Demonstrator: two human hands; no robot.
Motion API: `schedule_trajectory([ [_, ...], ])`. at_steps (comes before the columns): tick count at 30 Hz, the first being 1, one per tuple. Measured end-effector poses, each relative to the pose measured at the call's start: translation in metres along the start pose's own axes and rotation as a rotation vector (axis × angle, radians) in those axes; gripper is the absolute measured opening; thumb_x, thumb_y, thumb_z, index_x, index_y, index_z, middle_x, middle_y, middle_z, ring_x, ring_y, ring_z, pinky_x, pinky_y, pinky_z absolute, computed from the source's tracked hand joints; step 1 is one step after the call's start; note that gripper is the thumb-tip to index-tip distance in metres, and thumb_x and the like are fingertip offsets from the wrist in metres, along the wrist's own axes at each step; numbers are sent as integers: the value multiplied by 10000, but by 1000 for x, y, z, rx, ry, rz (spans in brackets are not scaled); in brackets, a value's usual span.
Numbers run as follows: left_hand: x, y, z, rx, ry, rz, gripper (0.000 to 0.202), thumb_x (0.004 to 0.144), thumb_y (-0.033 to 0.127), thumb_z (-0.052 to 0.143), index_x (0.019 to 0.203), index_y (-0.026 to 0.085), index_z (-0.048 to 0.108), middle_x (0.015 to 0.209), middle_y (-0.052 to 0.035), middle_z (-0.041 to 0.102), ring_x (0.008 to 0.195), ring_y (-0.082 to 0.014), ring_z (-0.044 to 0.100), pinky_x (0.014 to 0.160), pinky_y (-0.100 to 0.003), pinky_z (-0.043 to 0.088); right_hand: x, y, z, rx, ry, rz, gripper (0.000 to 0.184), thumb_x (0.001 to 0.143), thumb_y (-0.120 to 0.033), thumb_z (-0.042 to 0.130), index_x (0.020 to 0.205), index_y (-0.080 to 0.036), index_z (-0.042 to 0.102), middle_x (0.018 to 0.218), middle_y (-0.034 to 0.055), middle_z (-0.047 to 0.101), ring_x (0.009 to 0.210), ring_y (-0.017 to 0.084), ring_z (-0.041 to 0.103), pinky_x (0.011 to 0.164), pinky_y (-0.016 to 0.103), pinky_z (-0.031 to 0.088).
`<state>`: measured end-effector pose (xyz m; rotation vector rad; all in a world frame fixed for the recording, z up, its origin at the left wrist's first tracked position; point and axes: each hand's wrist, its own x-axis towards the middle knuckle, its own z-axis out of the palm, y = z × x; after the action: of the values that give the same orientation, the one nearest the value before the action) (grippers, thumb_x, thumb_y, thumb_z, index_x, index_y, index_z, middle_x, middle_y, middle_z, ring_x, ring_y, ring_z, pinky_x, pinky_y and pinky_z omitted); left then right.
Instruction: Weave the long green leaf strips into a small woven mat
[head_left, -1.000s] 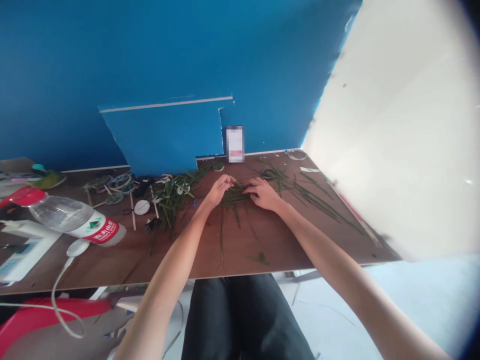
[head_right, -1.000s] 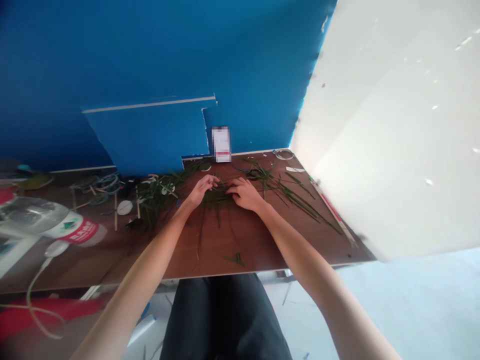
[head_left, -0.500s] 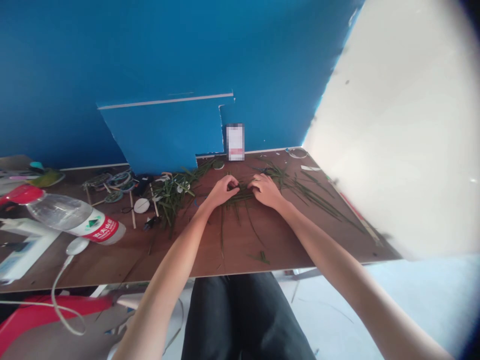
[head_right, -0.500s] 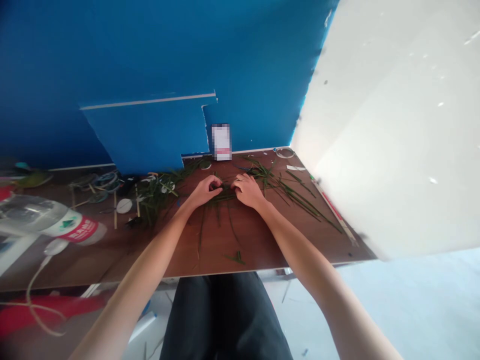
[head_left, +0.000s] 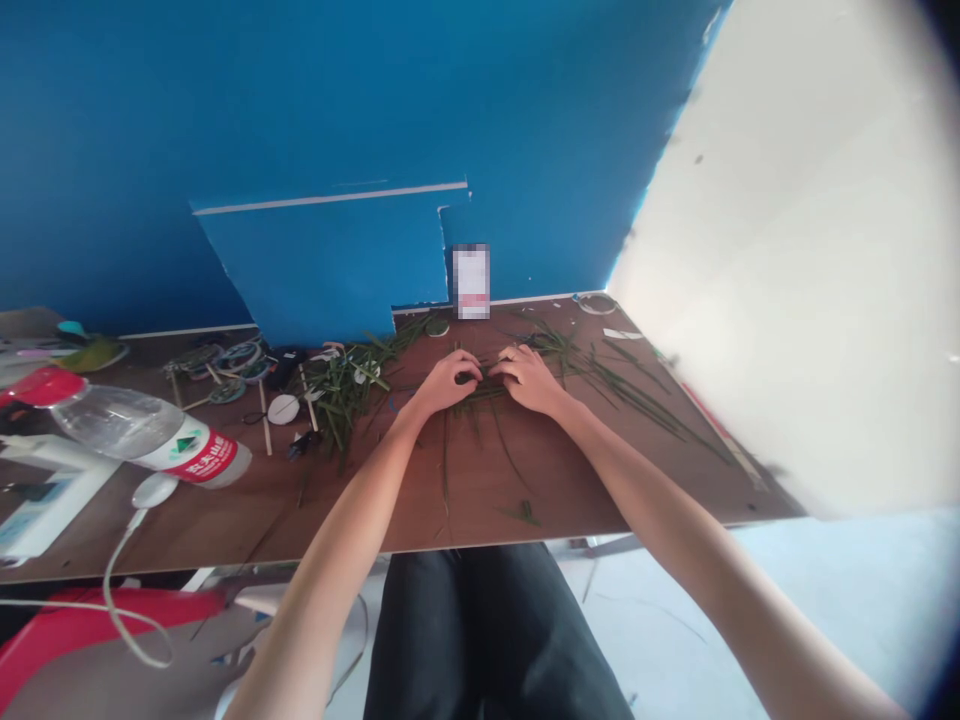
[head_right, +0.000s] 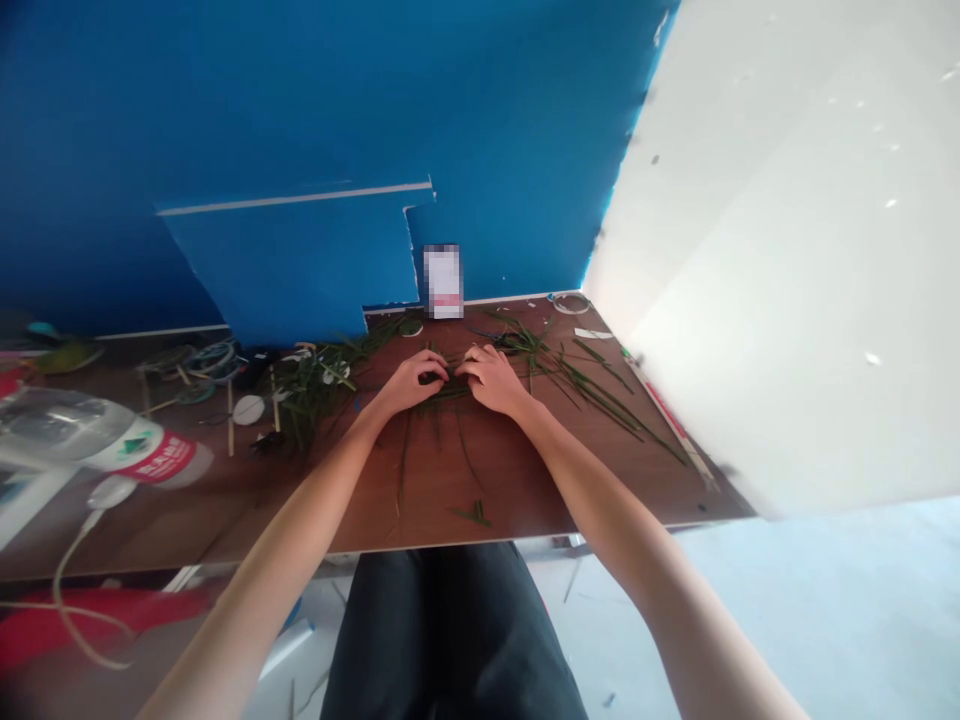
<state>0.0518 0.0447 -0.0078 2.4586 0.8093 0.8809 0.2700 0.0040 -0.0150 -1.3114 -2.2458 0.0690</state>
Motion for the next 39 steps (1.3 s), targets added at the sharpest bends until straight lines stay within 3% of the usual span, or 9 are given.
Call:
schedule_trajectory([
  [11,-1,0,-2,-37,26,-16,199,791,71,570,808,197,723,1049,-45,635,1004,-175,627,919,-318,503,1,-5,4,73,-41,-2,466,797,-34,458,1124,-260,700,1144,58,661,1131,251,489,970,431,362],
  [26,0,2,0,28,48,-44,22,781,193,711,786,180,694,980,-44,656,883,-162,637,792,-293,516,1,-10,1,47,30,21,307,813,-65,461,920,-212,708,999,59,680,1002,229,529,877,367,377],
  [32,1,3,-1,23,43,-31,58,778,191,707,740,173,667,992,-46,653,861,-157,631,781,-294,508,-1,-13,-8,24,203,146,273,792,-57,411,713,-208,624,831,64,657,874,212,561,802,323,396],
  [39,1,3,-1,41,15,-32,71,808,209,679,746,175,669,1000,-50,649,892,-163,638,816,-308,508,-4,-13,-10,-68,485,321,300,811,-89,396,937,-216,636,956,108,629,944,268,530,785,365,414],
])
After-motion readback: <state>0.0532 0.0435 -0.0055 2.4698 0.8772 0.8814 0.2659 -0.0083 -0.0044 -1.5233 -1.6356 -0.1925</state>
